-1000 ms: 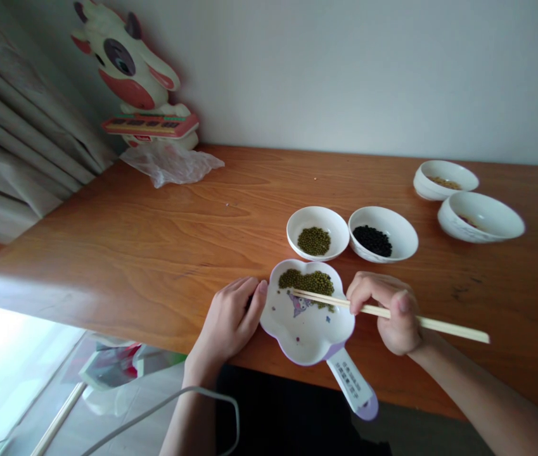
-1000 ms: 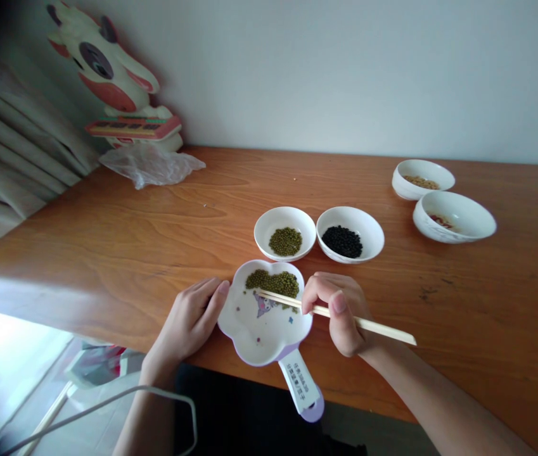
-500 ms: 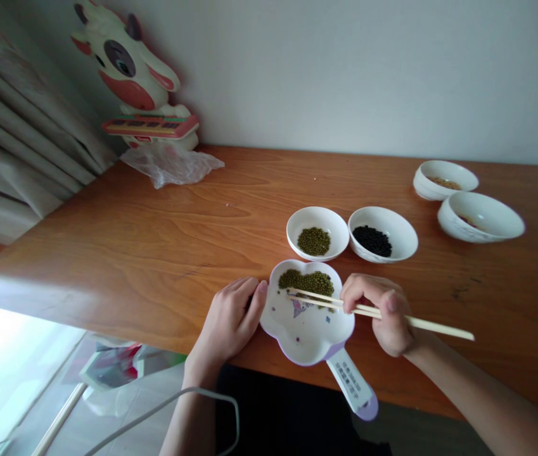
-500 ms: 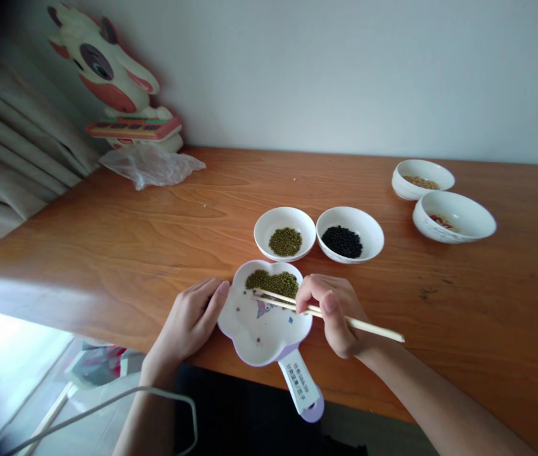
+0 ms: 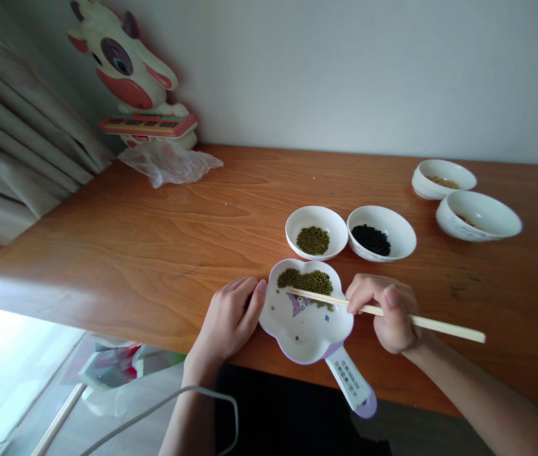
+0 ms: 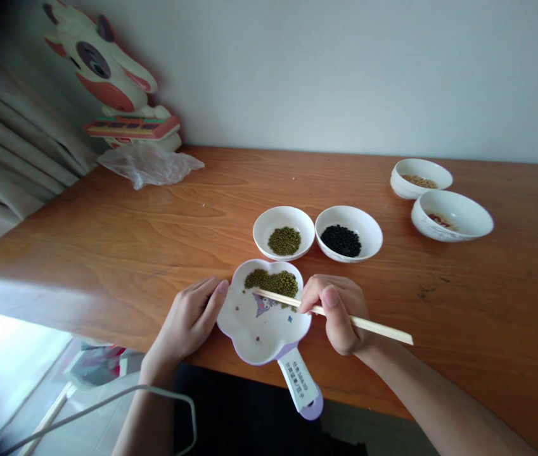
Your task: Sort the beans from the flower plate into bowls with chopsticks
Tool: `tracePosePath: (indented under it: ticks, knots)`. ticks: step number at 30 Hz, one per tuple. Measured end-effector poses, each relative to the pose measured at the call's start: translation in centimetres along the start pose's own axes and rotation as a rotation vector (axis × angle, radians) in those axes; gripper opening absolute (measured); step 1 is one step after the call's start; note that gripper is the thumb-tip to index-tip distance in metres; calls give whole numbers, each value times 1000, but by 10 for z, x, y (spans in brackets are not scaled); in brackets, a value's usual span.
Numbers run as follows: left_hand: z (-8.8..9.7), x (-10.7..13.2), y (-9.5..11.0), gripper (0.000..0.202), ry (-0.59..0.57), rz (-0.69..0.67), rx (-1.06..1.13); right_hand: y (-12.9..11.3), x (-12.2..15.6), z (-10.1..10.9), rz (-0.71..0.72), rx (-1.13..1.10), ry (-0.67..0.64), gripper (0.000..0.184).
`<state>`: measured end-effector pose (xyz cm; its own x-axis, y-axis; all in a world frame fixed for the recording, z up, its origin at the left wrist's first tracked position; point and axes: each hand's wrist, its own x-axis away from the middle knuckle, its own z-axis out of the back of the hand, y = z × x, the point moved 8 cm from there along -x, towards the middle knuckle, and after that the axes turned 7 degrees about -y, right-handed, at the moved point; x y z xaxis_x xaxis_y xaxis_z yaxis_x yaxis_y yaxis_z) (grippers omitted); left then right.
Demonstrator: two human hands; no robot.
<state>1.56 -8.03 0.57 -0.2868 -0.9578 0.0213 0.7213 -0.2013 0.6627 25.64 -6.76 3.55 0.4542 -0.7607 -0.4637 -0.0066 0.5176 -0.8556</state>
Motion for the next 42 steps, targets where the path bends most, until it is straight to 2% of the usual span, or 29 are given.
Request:
tracePosePath:
  ticks: [6, 13, 21, 27, 33, 39, 42]
  knots:
    - [0, -1, -1, 36, -1, 0, -3, 11, -1, 8, -163, -52, -65, 72]
    - [0, 0, 0, 37, -3, -2, 5, 20, 2, 5, -235, -96, -113, 72]
    - [-1, 1, 0, 37, -1, 0, 5, 16, 0, 0, -194, -51, -145, 72]
    - [0, 0, 0, 37, 5, -3, 5, 6, -1, 1, -75, 14, -122, 67]
    - [0, 0, -1, 37, 12, -9, -1, 2, -2, 0, -55, 52, -130, 67]
    - [0, 0, -1, 36, 7, -7, 6, -6, -6, -3, 7, 66, -122, 48]
    - [0, 0, 0, 37, 8, -5, 6, -7, -6, -3, 4, 50, -111, 48]
